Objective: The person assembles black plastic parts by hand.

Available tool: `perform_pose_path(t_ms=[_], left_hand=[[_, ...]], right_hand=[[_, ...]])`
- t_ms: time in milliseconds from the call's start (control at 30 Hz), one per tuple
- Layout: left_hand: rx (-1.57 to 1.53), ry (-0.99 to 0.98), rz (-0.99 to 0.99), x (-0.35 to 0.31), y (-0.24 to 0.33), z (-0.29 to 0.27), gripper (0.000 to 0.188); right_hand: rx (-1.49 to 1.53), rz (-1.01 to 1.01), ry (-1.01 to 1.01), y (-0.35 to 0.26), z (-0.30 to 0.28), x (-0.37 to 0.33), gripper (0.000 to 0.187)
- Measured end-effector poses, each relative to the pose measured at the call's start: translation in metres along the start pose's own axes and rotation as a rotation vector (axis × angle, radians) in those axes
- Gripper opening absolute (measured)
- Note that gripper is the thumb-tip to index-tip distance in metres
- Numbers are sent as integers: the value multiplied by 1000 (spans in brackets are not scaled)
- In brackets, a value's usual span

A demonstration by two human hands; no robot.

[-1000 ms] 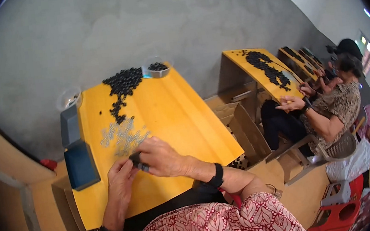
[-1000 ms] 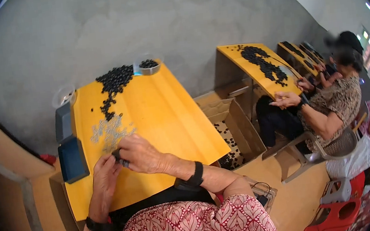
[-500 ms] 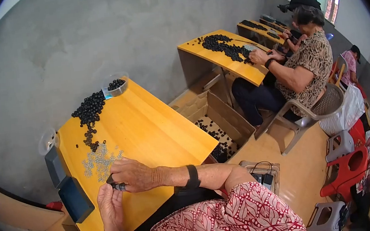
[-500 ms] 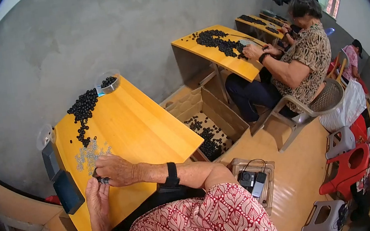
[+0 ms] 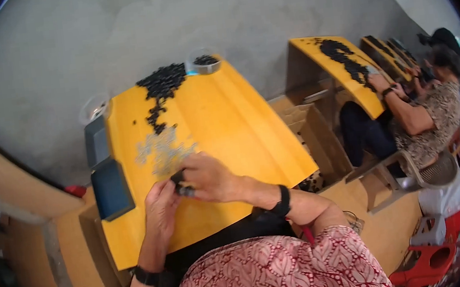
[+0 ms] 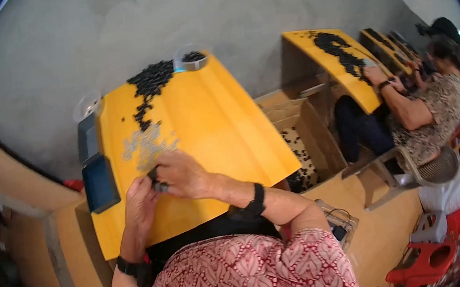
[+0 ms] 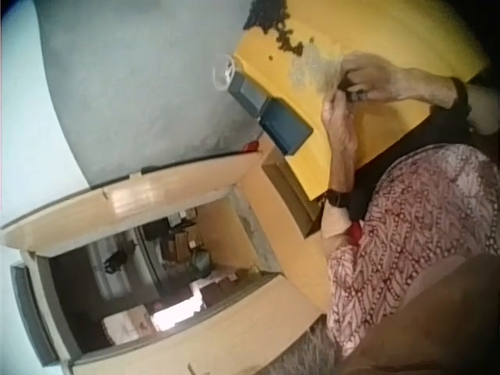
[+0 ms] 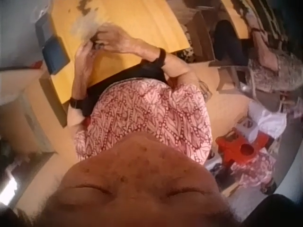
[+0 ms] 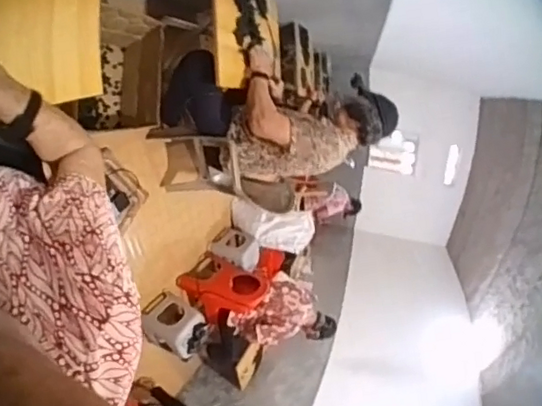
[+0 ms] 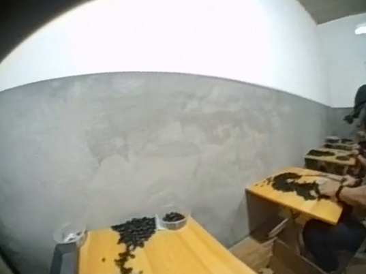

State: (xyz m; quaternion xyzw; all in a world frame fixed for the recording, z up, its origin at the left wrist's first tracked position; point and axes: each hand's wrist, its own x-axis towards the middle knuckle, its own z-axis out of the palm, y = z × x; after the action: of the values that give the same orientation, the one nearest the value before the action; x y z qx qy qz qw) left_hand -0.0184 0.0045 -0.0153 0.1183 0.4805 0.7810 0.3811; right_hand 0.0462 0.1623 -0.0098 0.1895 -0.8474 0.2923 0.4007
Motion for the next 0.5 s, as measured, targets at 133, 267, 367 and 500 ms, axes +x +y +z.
perform_pose_path(t_ms=[133,267,367,500], left_hand=[[58,64,53,-24,7,-14,14],[30,35,3,-15,-1,-22,19],[40,17,-54,-23,10,-6,21],[92,43,0,-17,5,-15,23]], right_hand=[[-43,-12,-107,-11,8,3,17],[-67,17,-78,-17,0,-1,17],[-77,-21,-67,-16,-4,0,18],[-85,-55,-57,-11,-1,2,18]])
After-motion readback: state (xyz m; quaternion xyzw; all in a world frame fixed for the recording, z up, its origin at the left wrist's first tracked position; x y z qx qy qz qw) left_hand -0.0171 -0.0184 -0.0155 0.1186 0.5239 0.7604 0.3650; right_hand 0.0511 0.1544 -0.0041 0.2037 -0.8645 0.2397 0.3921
